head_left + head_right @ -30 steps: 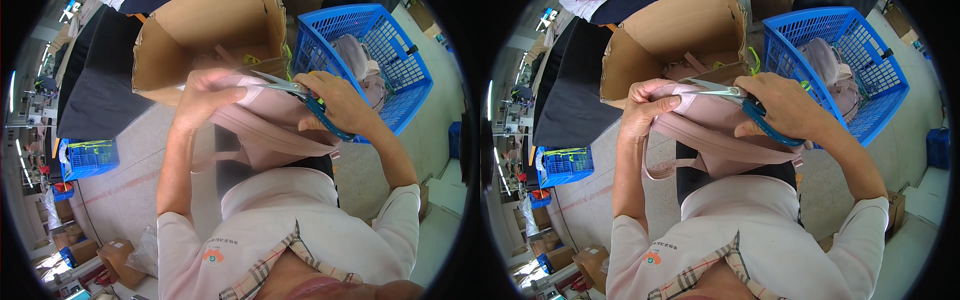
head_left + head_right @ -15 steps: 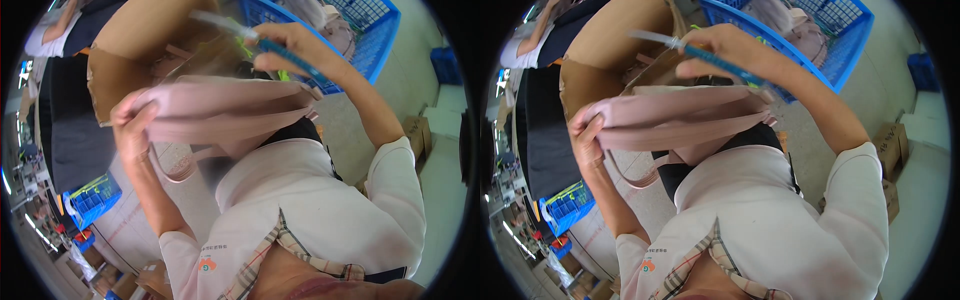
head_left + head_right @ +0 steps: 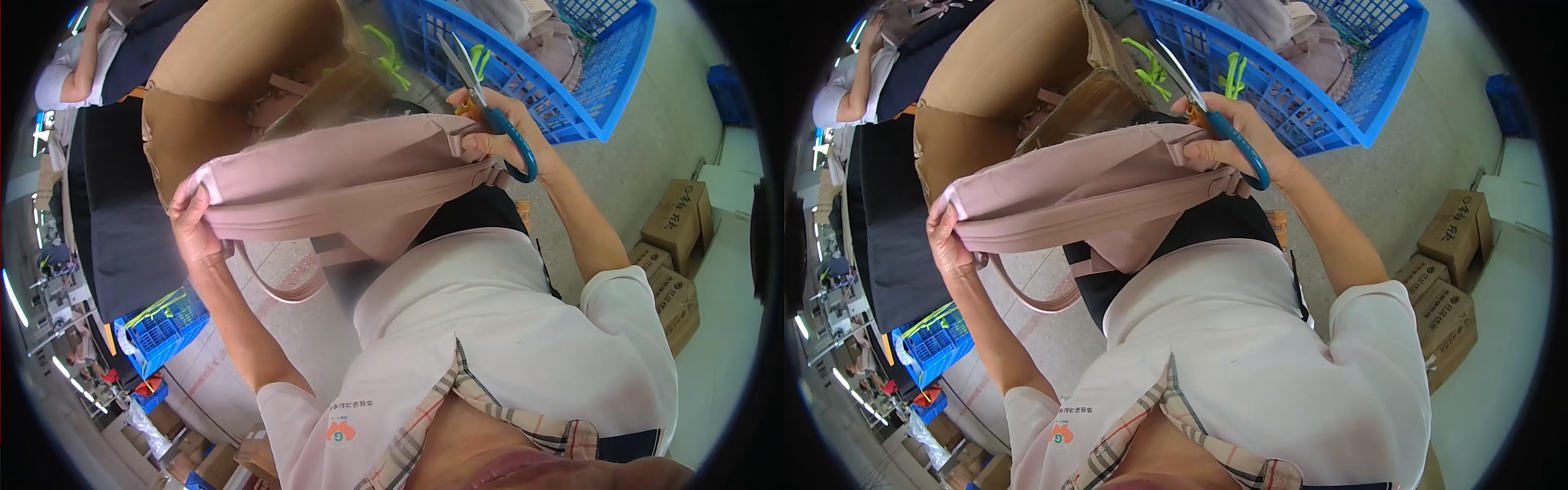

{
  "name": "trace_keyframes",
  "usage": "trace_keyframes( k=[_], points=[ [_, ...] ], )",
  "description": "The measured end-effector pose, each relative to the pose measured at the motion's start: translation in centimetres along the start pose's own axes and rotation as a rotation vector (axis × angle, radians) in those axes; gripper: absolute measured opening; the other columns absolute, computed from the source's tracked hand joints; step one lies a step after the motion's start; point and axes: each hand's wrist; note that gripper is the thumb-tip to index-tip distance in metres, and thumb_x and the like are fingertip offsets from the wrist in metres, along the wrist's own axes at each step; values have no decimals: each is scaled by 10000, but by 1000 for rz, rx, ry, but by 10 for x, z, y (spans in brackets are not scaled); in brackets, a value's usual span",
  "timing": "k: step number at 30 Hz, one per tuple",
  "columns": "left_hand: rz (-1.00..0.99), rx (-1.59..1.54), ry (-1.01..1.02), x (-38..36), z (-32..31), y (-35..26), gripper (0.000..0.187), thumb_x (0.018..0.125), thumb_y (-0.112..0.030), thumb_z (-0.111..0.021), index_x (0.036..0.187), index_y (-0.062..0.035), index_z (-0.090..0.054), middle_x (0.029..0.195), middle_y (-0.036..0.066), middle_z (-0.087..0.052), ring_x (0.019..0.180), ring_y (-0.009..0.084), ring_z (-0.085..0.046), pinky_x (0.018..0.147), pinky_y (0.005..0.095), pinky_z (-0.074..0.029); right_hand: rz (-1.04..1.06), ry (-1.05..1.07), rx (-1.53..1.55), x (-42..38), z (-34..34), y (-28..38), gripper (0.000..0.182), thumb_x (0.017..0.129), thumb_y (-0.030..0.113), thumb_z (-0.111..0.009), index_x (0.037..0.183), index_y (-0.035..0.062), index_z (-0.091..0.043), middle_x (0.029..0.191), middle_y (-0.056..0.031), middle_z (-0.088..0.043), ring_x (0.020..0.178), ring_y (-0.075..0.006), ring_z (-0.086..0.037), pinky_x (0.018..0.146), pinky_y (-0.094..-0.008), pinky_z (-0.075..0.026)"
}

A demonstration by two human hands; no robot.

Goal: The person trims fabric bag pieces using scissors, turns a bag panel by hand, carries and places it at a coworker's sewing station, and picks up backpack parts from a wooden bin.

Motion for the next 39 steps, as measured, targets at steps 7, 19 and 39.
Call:
trace_keyframes(
  k=[7, 19, 39],
  points=[
    [-77, 278, 13, 2, -40, -17, 246, 680, -19, -657, 921, 13, -625, 839, 53, -627, 771, 110, -565, 732, 226, -429, -96, 32, -341, 8, 15, 11, 500, 668, 128, -740, 1103, 30, -515, 847, -10, -554, 838, -90, -487, 761, -247, -401],
    [-1118, 881, -294, -21, -146, -70, 280, 746, -83, -633, 998, 19, -563, 943, 117, -597, 826, 131, -545, 723, 266, -441, 268, -91, -169, 42, -27, 98, 486, 653, 44, -683, 1102, -13, -506, 987, -66, -579, 862, -152, -550, 777, -268, -432],
    [-319, 403, 119, -14, -40, -122, 232, 718, -60, -674, 940, -4, -637, 804, 9, -629, 701, 61, -544, 660, 198, -432, 436, -225, -248, 39, 20, 145, 842, 600, 640, -649, 1142, 16, -484, 796, -12, -514, 666, -76, -463, 588, -204, -369]
  ],
)
Point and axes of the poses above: each hand's wrist, its own x-axis towards the middle knuckle, its own z-axis out of the back of the hand, y = z × x
